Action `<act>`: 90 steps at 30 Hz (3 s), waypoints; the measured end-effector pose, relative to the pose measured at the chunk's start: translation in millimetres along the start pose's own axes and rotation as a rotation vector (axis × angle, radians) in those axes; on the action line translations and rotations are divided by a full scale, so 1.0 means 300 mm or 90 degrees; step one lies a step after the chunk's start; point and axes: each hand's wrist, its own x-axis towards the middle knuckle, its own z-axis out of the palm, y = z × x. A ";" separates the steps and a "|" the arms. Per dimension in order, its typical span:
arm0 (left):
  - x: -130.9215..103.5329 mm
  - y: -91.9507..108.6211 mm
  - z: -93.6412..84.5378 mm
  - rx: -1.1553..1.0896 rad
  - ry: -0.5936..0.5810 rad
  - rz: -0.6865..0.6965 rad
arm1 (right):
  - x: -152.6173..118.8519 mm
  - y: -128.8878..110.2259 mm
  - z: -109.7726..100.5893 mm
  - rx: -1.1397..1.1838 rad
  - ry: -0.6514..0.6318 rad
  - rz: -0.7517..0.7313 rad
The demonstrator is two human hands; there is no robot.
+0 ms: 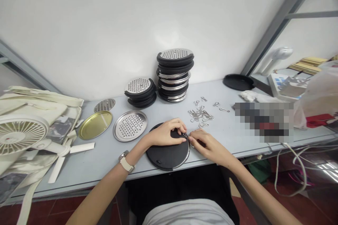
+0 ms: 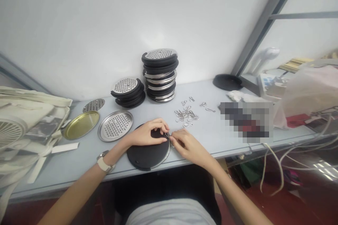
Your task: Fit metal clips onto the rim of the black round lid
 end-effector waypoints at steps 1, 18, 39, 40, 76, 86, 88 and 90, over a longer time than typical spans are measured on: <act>0.001 -0.001 0.000 -0.003 -0.001 0.001 | -0.001 0.002 0.000 0.001 0.001 0.002; 0.006 -0.003 -0.003 -0.013 -0.026 0.004 | -0.010 0.012 -0.022 0.083 -0.005 0.082; 0.004 -0.005 -0.009 -0.059 -0.021 -0.016 | -0.008 0.005 -0.010 0.024 -0.034 0.024; 0.004 -0.004 -0.009 -0.063 -0.023 -0.016 | -0.008 0.006 -0.011 0.028 -0.033 0.026; 0.000 -0.013 -0.010 -0.013 -0.025 0.004 | -0.001 0.008 0.004 -0.009 -0.022 0.019; 0.002 -0.009 -0.011 -0.016 -0.030 -0.009 | -0.001 -0.004 -0.004 -0.008 -0.021 0.009; 0.003 -0.010 -0.011 -0.014 -0.031 -0.007 | -0.002 -0.002 -0.004 -0.009 -0.021 0.006; 0.004 -0.011 -0.011 -0.011 -0.033 -0.003 | -0.002 0.001 -0.003 -0.011 -0.021 0.002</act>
